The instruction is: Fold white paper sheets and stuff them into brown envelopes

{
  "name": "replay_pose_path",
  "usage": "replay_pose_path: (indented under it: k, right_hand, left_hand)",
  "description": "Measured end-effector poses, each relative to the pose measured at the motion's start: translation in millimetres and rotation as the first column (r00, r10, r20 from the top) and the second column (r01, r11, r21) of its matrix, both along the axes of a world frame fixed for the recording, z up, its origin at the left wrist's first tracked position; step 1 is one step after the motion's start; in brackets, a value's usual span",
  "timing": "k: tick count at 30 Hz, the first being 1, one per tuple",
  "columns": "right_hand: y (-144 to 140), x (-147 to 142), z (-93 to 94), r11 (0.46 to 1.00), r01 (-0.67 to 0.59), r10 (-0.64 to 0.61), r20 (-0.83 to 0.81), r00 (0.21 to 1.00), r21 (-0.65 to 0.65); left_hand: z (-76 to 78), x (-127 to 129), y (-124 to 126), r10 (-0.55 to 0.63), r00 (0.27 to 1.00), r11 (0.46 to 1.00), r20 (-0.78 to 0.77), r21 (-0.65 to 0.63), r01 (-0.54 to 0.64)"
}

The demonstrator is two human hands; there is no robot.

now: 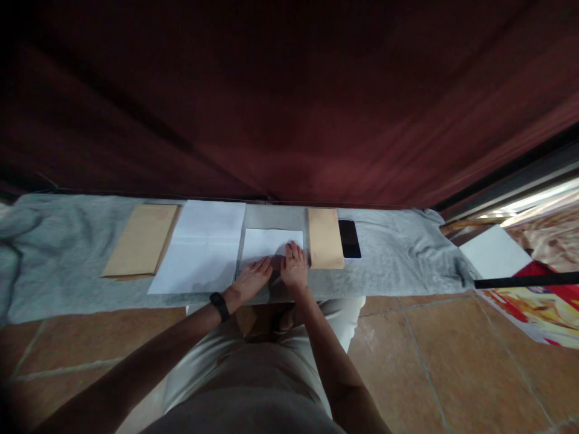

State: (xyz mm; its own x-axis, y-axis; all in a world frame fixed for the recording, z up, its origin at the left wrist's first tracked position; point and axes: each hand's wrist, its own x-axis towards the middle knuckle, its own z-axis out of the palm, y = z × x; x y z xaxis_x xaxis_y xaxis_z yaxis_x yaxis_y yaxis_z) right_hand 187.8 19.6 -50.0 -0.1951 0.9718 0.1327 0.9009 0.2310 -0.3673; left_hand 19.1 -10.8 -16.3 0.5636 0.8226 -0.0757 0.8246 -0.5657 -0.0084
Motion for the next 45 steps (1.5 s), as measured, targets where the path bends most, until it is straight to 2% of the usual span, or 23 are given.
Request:
replay_pose_path:
  k: [6, 10, 13, 16, 23, 32, 38, 43, 45]
  right_hand:
    - [7, -8, -2.6, 0.987, -0.158, 0.159, -0.056, 0.986, 0.021]
    - [6, -10, -6.6, 0.987, -0.157, 0.158, -0.032, 0.987, 0.027]
    - [5, -11, -9.6, 0.987, -0.156, 0.156, -0.023, 0.987, 0.040]
    - [4, -12, -11.6, 0.987, -0.149, 0.150, -0.016, 0.989, 0.056]
    - [5, -9, -14.9, 0.984, -0.151, 0.152, 0.000, 0.988, 0.097]
    - [0, 0, -14.7, 0.982, -0.155, 0.154, 0.011, 0.988, 0.111]
    - [-10, 9, -16.2, 0.986, -0.110, 0.110, 0.003, 0.994, 0.125]
    - [2, 2, -9.0, 0.993, -0.077, 0.083, -0.069, 0.994, 0.087]
    - [11, -6, -5.3, 0.992, -0.114, 0.119, -0.075, 0.990, 0.063]
  left_hand:
    - [-2.3, -3, -1, 0.036, 0.994, 0.999, 0.107, 0.014, -0.038]
    - [-5.0, -7, -2, 0.079, 0.966, 0.996, 0.247, 0.027, -0.088]
    - [-9.8, -8, 4, 0.154, 0.943, 0.984, 0.294, 0.043, -0.174]
    - [-16.9, -6, 16, 0.203, 0.938, 0.973, 0.282, 0.052, -0.226]
    - [-29.2, 1, 40, 0.211, 0.943, 0.975, 0.259, 0.013, -0.222]
    - [-31.4, -3, 40, 0.202, 0.934, 0.976, 0.294, 0.018, -0.216]
    - [-33.0, -3, 37, 0.214, 0.936, 0.971, 0.280, 0.040, -0.234]
    - [-31.3, 3, 37, 0.166, 0.963, 0.983, 0.213, 0.048, -0.180]
    - [-31.3, 4, 37, 0.156, 0.965, 0.985, 0.209, 0.035, -0.167]
